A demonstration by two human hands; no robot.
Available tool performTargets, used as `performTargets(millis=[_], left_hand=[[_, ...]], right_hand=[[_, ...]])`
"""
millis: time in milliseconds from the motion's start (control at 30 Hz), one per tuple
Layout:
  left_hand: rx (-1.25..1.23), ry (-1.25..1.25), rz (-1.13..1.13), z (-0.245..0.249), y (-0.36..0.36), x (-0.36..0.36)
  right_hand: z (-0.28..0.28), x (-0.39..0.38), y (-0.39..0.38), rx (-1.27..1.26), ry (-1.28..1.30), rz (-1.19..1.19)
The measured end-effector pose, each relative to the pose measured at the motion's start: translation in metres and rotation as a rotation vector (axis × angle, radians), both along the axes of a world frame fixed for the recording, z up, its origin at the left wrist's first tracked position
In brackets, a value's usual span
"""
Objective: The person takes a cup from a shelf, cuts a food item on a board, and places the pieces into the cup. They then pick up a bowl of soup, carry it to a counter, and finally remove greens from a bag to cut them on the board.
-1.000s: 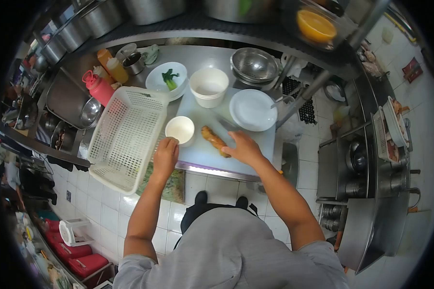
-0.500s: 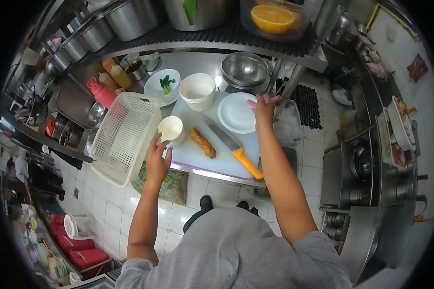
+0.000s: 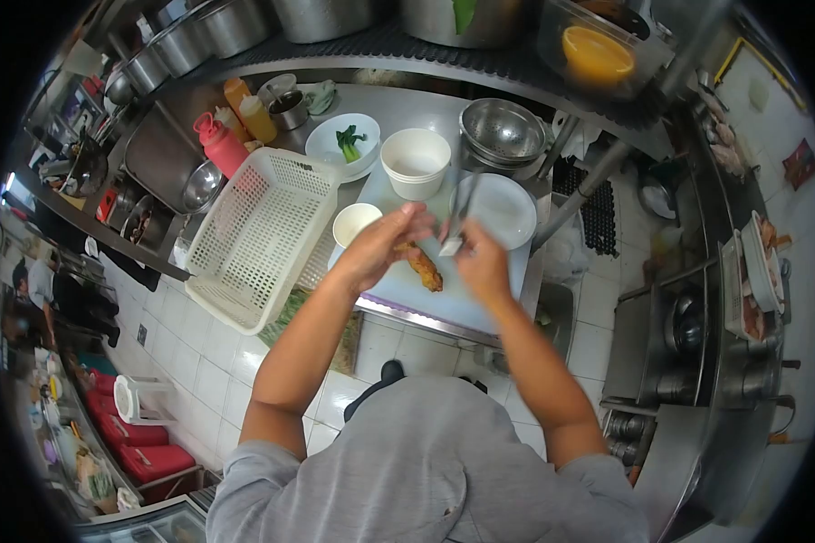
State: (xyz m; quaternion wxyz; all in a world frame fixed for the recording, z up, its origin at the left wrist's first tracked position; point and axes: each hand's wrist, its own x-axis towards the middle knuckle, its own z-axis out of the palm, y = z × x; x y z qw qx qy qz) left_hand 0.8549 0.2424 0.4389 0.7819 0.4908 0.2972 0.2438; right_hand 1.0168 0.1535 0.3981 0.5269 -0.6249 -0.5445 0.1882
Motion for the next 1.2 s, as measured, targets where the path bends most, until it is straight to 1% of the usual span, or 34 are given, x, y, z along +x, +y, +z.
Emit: performTargets(millis=[33, 67, 100, 133, 167, 233, 267, 300, 333, 367, 400, 433, 500, 567, 633, 667, 733, 767, 833, 867, 900, 933, 967, 1033, 1100, 1200], left_hand=[[-0.006, -0.004, 0.005, -0.008, -0.002, 0.000], [-0.095, 0.000, -0.076, -0.018, -0.009, -0.002], [-0.183, 0.008, -0.159, -0.027, -0.016, -0.005], [-0.230, 0.030, -0.172, -0.036, -0.024, -0.008], [-0.231, 0.035, -0.175, -0.042, -0.030, -0.013], [-0.141, 0.135, -0.029, -0.048, -0.034, -0.024], [-0.084, 0.239, 0.047, -0.032, -0.034, -0.029], [-0.086, 0.235, 0.047, -0.036, -0.027, -0.038], [0.367, 0.452, 0.004, -0.043, -0.016, -0.049], [0.821, 0.663, -0.040, -0.043, -0.013, -0.056], [0.965, 0.776, -0.125, -0.039, -0.014, -0.061], [0.980, 0.769, -0.105, -0.044, -0.015, -0.064], [0.979, 0.925, -0.334, -0.064, -0.014, -0.067], [1.178, 0.904, -0.325, -0.078, -0.014, -0.072], [1.197, 0.882, -0.414, -0.069, -0.009, -0.076], [1.211, 0.889, -0.383, -0.066, -0.006, -0.077], [1.411, 0.952, -0.475, -0.062, -0.002, -0.078], [1.416, 0.963, -0.450, -0.062, 0.002, -0.077], [1.654, 1.015, -0.434, -0.066, 0.008, -0.068], [1.758, 1.000, -0.381, -0.067, 0.010, -0.063], [1.753, 1.010, -0.363, -0.068, 0.013, -0.058], [1.817, 1.048, -0.392, -0.066, 0.016, -0.052], [1.878, 1.089, -0.422, -0.067, 0.019, -0.048], [1.909, 1.096, -0.406, -0.075, 0.030, -0.041], [1.955, 1.072, -0.492, -0.080, 0.036, -0.034], [1.944, 1.006, -0.500, -0.087, 0.039, -0.026]], right_hand=[[-0.005, -0.018, -0.014, 0.096, -0.208, 0.083], [-0.015, -0.036, -0.029, 0.121, -0.292, 0.134], [-0.027, -0.047, -0.037, 0.169, -0.318, 0.219], [-0.027, -0.056, -0.047, 0.142, -0.347, 0.272], [-0.025, -0.060, -0.054, 0.142, -0.342, 0.268], [-0.023, -0.058, -0.067, 0.161, -0.309, 0.403], [-0.024, -0.048, -0.075, 0.159, -0.323, 0.342], [-0.026, -0.033, -0.080, 0.131, -0.333, 0.217], [-0.029, -0.017, -0.084, 0.102, -0.344, 0.097], [-0.032, -0.003, -0.087, 0.021, -0.451, 0.005], [-0.037, 0.009, -0.089, -0.057, -0.558, -0.089], [-0.049, 0.018, -0.090, -0.036, -0.570, -0.087], [-0.074, 0.033, -0.085, -0.222, -0.655, -0.135], [-0.084, 0.040, -0.078, -0.411, -0.611, -0.075], [-0.077, 0.041, -0.074, -0.503, -0.616, -0.044], [-0.077, 0.043, -0.072, -0.474, -0.631, -0.037], [-0.079, 0.050, -0.074, -0.516, -0.522, -0.033], [-0.081, 0.055, -0.076, -0.497, -0.533, -0.022], [-0.082, 0.065, -0.085, -0.561, -0.344, 0.040], [-0.077, 0.065, -0.090, -0.552, -0.355, 0.052], [-0.071, 0.066, -0.097, -0.612, -0.202, 0.052], [-0.062, 0.066, -0.105, -0.674, -0.050, 0.053], [-0.052, 0.064, -0.112, -0.670, -0.065, 0.068], [-0.034, 0.060, -0.124, -0.746, 0.074, 0.044], [-0.031, 0.063, -0.137, -0.736, 0.082, 0.054], [-0.033, 0.064, -0.156, -0.714, 0.130, 0.037]])
